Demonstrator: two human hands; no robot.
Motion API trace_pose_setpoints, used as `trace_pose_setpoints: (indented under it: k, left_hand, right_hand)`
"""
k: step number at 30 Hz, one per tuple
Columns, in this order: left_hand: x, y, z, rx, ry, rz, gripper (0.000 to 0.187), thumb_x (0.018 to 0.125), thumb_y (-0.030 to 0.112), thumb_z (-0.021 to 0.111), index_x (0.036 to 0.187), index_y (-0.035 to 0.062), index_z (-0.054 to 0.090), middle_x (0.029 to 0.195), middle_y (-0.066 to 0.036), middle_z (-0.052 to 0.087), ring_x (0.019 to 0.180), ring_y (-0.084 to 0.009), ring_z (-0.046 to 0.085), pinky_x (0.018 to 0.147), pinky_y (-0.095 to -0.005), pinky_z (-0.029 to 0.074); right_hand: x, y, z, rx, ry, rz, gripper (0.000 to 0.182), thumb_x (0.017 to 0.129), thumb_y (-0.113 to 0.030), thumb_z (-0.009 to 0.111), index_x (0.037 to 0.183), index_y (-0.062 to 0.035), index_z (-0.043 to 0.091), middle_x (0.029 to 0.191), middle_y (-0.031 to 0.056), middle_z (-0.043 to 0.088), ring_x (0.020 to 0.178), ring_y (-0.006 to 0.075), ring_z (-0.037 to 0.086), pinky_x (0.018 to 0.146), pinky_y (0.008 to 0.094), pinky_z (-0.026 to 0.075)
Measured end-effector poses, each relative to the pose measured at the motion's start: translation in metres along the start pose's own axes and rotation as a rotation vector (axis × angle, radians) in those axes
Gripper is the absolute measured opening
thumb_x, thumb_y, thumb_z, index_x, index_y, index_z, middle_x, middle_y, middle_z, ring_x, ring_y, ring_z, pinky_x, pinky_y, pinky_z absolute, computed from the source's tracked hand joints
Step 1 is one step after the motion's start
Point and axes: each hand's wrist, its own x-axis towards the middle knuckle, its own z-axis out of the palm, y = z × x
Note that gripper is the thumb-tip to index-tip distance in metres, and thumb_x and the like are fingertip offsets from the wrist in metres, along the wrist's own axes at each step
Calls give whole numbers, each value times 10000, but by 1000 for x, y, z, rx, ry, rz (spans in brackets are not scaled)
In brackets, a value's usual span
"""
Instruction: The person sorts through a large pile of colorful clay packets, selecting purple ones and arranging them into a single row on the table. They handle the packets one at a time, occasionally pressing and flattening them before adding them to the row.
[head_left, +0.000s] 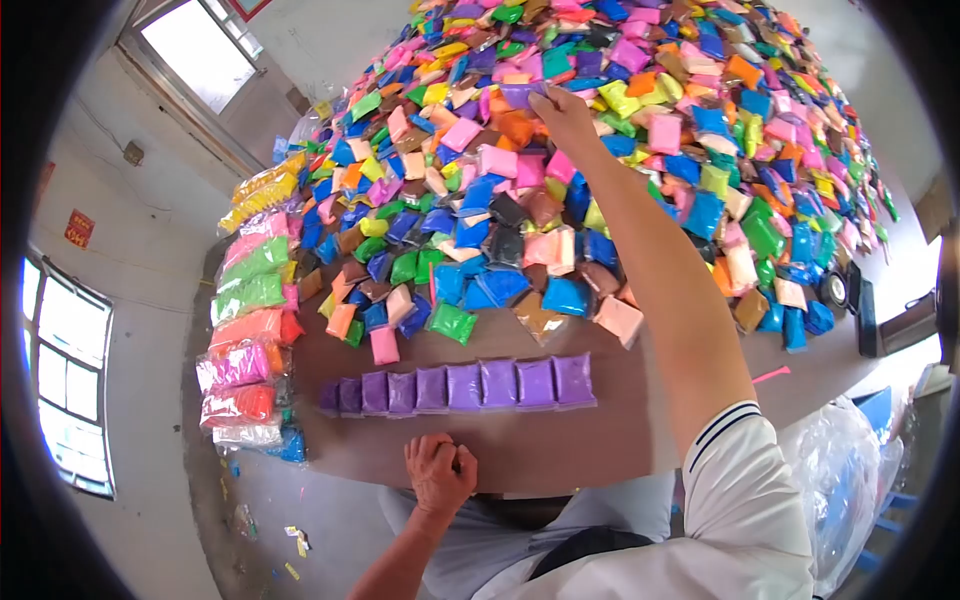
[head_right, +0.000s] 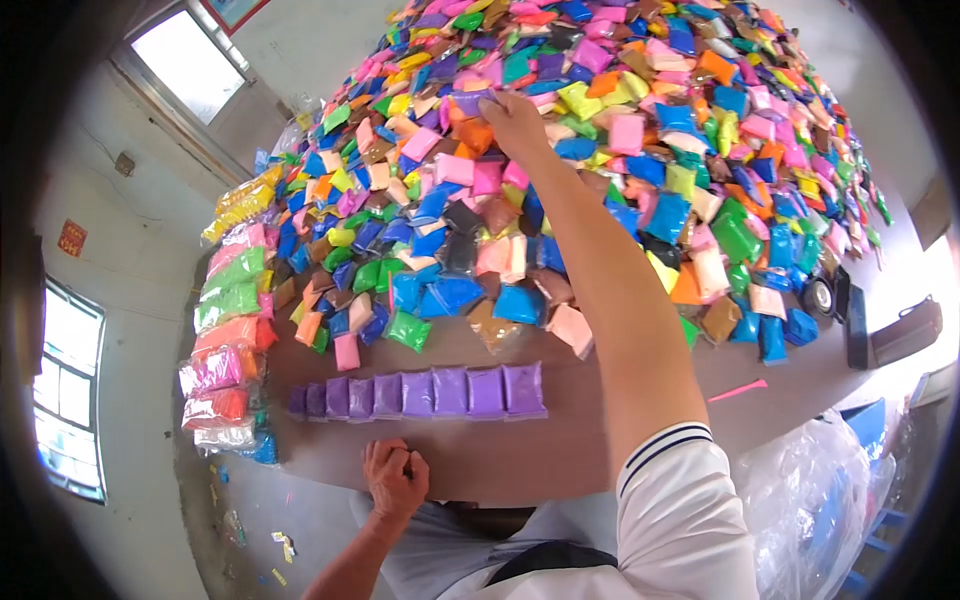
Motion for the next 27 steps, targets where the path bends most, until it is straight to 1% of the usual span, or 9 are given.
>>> trace_pose_setpoints:
  k: [3,5,7,11,13,19,20,24,27]
  left_hand:
    - [-5,-2,3,-18,37,-5,191,761,65,644,651,64,488,860,-82,554,799,-316,533,726,-448,409]
    - [-4,-1,1,-15,54,-2,217,769,60,647,641,61,471,847,-91,556,797,-322,534,726,-455,405]
    - [-4,-5,2,-34,51,-21,216,794,74,653,649,54,494,841,-98,565,806,-332,538,741,-456,411]
    - [-5,4,13,-179,116,-223,209,866,152,649,722,19,576,851,-109,601,858,-347,557,798,-444,427]
    - [-1,21,16,-299,96,-295,227,897,196,632,764,13,613,872,-110,628,879,-342,565,830,-441,423]
    - [-4,63,35,-516,-32,-225,274,932,254,617,787,23,645,911,-95,671,902,-315,576,881,-437,405]
    - [-3,68,37,-507,-40,-228,279,932,258,621,781,24,643,912,-90,671,906,-312,577,885,-434,406]
    - [-4,75,38,-489,5,-198,293,934,276,627,781,27,642,913,-78,673,911,-307,578,896,-427,403]
    - [-9,70,40,-502,9,-154,294,940,286,620,796,32,652,913,-77,673,913,-303,577,900,-425,401]
  right_hand:
    - [-54,-66,-43,588,-154,421,272,1005,-319,613,1048,-55,663,856,28,702,666,94,618,643,276,537]
    - [-94,-98,-71,704,-254,537,215,1021,-292,588,1040,-86,646,850,22,694,678,78,625,627,265,553]
    - [-136,-112,-88,900,-326,593,165,1013,-187,587,1097,-57,644,901,40,692,733,110,656,661,267,573]
    - [-224,-134,-104,1105,-503,605,323,981,-148,563,1250,24,610,1015,69,659,812,103,602,728,238,531]
    - [-260,-149,-102,997,-445,601,349,996,-211,556,1244,29,612,1025,64,648,811,105,575,733,243,515]
    - [-315,-144,-112,633,-239,696,432,940,-141,665,1338,-18,549,1055,56,653,843,118,609,735,264,519]
    - [-316,-143,-119,677,-207,693,553,907,-84,699,1411,-40,477,1088,70,659,875,127,631,731,277,525]
    - [-313,-155,-125,800,-52,702,597,912,-64,699,1453,-31,448,1062,79,663,885,140,648,687,268,535]
    - [-333,-185,-123,230,-171,592,621,899,-34,696,1463,-8,436,1034,74,648,832,131,614,672,265,517]
